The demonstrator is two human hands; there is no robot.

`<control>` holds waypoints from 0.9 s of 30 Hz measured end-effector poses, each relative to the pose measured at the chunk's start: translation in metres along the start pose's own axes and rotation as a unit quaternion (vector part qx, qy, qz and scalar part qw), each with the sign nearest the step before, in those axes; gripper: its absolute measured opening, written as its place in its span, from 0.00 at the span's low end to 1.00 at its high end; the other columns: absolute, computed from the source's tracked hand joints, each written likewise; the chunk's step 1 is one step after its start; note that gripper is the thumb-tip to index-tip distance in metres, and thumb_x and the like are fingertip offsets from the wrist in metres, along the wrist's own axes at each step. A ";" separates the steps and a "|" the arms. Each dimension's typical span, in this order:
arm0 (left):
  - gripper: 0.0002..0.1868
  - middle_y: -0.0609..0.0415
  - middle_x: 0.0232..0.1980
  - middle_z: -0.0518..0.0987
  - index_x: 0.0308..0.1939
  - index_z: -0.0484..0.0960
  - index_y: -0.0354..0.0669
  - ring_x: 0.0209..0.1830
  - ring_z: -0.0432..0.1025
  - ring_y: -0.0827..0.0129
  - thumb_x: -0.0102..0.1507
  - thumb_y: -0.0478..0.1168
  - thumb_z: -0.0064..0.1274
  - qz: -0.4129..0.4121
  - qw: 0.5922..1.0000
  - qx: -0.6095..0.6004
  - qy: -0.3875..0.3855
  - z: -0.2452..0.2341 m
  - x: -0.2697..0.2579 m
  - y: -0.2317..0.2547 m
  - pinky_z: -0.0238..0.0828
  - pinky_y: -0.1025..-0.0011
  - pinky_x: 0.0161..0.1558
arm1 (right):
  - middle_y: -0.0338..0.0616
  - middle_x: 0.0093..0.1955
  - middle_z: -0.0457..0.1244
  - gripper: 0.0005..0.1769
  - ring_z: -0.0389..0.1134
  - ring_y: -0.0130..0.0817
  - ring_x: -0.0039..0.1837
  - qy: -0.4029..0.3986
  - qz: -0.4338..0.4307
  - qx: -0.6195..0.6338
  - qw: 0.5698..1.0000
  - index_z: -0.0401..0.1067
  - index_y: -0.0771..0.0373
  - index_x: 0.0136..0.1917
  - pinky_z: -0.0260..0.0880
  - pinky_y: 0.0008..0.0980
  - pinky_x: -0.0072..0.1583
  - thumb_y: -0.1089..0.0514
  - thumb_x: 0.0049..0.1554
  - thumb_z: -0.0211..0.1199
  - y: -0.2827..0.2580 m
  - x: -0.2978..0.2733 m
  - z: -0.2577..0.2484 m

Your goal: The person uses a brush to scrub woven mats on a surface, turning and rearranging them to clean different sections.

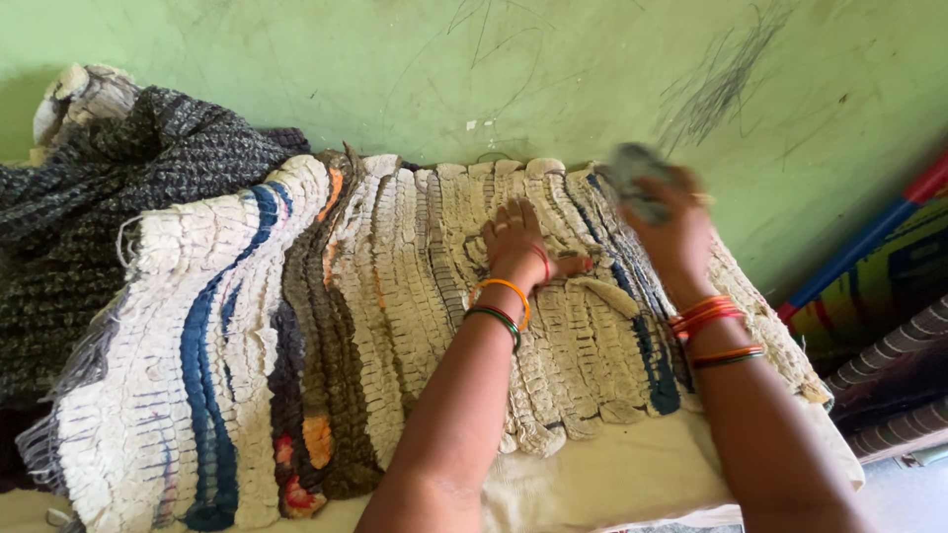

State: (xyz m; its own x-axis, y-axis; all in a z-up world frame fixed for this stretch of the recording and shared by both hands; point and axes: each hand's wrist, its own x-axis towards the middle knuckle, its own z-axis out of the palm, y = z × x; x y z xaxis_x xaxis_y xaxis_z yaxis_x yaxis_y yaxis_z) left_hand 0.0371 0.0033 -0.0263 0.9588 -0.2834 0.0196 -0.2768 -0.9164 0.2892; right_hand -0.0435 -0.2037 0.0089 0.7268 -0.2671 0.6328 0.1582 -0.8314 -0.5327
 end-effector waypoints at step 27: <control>0.37 0.46 0.80 0.56 0.75 0.62 0.45 0.80 0.49 0.55 0.70 0.64 0.34 0.146 0.973 0.120 0.134 -0.037 -0.021 -0.197 0.41 0.59 0.76 | 0.56 0.70 0.64 0.27 0.70 0.53 0.60 -0.094 -0.187 -0.015 0.978 0.80 0.56 0.59 0.71 0.44 0.58 0.44 0.48 0.75 -0.040 -0.003 0.054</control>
State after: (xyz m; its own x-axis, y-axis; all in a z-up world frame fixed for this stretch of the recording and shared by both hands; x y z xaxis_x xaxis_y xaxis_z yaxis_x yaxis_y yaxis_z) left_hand 0.0739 0.1998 -0.0487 0.8110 -0.4863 0.3252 -0.5154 -0.8569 0.0037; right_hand -0.0165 -0.1435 -0.0020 0.7324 0.1510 0.6639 0.4197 -0.8679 -0.2656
